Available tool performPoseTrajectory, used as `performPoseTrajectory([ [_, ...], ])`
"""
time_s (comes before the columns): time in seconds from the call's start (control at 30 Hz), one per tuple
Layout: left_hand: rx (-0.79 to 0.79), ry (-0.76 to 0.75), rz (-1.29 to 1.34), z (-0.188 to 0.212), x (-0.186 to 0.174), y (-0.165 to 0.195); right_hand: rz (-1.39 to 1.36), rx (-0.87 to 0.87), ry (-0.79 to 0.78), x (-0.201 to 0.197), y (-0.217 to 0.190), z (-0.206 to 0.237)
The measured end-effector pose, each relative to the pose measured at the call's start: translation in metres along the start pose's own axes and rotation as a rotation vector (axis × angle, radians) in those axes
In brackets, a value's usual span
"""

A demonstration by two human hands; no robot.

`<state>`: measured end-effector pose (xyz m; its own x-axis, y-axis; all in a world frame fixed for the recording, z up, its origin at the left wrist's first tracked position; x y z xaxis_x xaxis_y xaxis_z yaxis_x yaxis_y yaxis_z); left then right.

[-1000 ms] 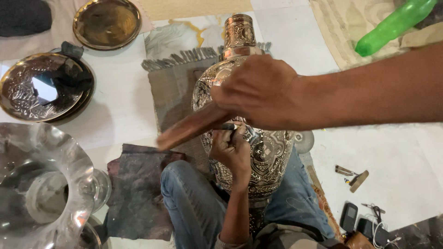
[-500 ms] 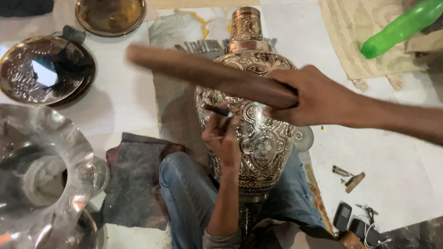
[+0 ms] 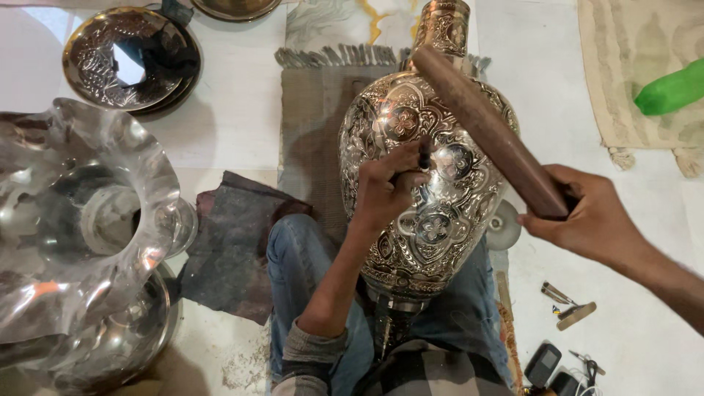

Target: The person sits on the floor with a large ornate metal vase held between the legs and chisels decorative patterns into its surface, holding a chisel against the metal and striking it with a wooden mallet, repositioning the chisel across different areas of the vase.

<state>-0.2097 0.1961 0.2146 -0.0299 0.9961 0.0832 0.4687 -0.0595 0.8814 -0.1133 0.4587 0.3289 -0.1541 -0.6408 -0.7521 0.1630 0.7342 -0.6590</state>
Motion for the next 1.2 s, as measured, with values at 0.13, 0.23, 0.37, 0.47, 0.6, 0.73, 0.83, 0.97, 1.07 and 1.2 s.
performPoseTrajectory([
  [0.13,0.049,0.01,-0.038,0.001,-0.002,-0.007,0.133,-0.086,0.067,-0.018,-0.036,-0.013],
  [0.23,0.067,0.026,-0.059,0.001,-0.001,-0.007,0.411,-0.117,-0.005,-0.027,-0.07,-0.029],
  [0.37,-0.059,0.03,-0.085,0.004,0.0,0.0,1.017,-0.076,-0.299,-0.04,-0.098,-0.046],
  [0.47,-0.107,0.055,-0.069,0.005,0.001,0.004,0.504,-0.237,-0.112,-0.03,-0.113,-0.046],
  [0.6,0.005,0.038,-0.034,0.005,-0.001,0.006,0.869,-0.229,-0.179,-0.026,-0.125,-0.047],
  [0.73,-0.093,0.071,-0.045,0.006,0.0,0.006,0.857,-0.328,-0.18,-0.024,-0.131,-0.051],
  [0.83,-0.14,0.109,-0.074,0.009,0.001,0.01,0.716,-0.284,-0.172,-0.024,-0.129,-0.052],
  [0.97,-0.133,0.169,-0.06,0.012,0.002,0.016,1.059,-0.442,-0.236,-0.025,-0.127,-0.055],
  [1.07,-0.216,0.179,-0.048,0.019,0.002,0.018,0.657,-0.313,-0.144,-0.021,-0.132,-0.056],
  [1.2,-0.283,0.24,-0.08,0.024,0.005,0.014,1.103,-0.364,-0.289,-0.017,-0.145,-0.059],
])
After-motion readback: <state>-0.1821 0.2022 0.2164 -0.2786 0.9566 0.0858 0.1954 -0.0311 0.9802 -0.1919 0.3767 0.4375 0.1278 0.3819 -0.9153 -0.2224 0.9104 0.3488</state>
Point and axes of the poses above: each hand's wrist, its own z-axis away from the middle knuckle, its own x-axis out of the palm, y = z × x, the point moved 1 cm from there along -z, towards the middle knuckle, and after that the axes turned 14 degrees about y, right-handed, at the moved point
